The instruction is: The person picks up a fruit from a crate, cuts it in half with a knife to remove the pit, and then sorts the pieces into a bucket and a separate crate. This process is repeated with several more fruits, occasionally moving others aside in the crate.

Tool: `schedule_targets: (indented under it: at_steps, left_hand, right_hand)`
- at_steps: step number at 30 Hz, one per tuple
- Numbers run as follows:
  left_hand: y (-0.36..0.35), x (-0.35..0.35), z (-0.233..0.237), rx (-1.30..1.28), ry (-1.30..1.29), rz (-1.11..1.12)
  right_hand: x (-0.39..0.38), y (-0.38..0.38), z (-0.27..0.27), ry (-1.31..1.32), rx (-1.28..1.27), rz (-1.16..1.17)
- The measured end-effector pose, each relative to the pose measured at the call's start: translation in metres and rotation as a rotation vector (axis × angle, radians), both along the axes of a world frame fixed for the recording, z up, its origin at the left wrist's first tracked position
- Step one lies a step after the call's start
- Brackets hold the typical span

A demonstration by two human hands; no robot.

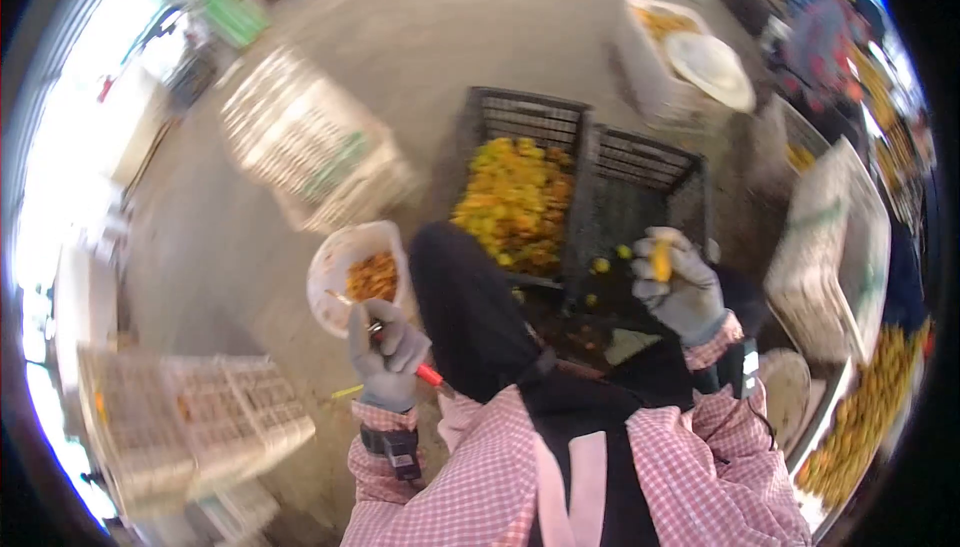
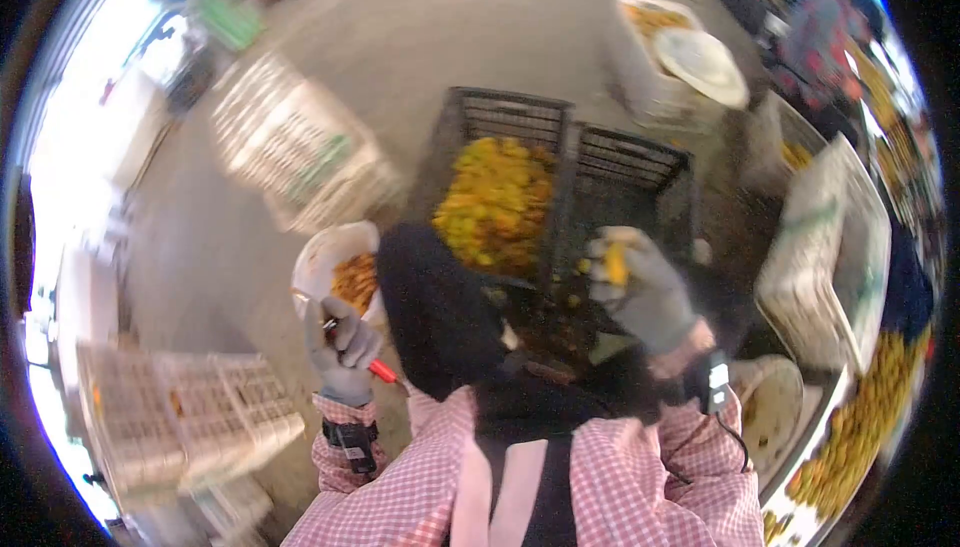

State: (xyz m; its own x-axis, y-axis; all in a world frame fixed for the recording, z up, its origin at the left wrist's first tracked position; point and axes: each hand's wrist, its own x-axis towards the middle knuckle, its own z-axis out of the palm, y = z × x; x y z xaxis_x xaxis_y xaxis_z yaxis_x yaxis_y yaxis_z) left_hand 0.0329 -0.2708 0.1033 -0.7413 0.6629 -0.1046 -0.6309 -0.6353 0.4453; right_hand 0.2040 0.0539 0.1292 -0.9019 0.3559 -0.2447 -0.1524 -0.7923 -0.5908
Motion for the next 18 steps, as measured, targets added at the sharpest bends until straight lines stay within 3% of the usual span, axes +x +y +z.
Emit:
schedule_targets:
  at_steps: [4,6,9,10,12,15,17,18]
  left_hand:
    - [0.065,-0.009,-0.007,0.037,0.051,-0.146]
    - [0.099,-0.007,-0.003,0.031,0.060,-0.225]
    - [0.143,-0.004,-0.001,-0.013,0.101,-0.344]
    - [0.155,-0.001,-0.002,-0.022,0.099,-0.371]
    - [0.176,0.005,-0.006,-0.051,0.007,-0.445]
    - [0.198,0.007,-0.011,-0.154,0.018,-0.515]
    - [0.208,0.007,-0.012,-0.238,0.053,-0.530]
    - [0.213,0.006,-0.014,-0.251,0.050,-0.530]
  right_hand:
    - [0.188,0.068,-0.023,-0.002,-0.076,-0.669]
    - [0.295,0.074,-0.050,-0.197,0.197,-0.962]
    - [0.475,0.071,-0.135,-0.224,0.108,-1.112]
    - [0.525,0.068,-0.168,-0.197,-0.040,-1.141]
    - [0.557,0.053,-0.196,-0.170,-0.205,-1.180]
    - [0.545,0.065,-0.213,-0.865,0.384,-1.262]
    - [0.514,0.095,-0.219,-1.314,0.808,-1.185]
    - [0.465,0.106,-0.184,-0.911,0.542,-1.309]
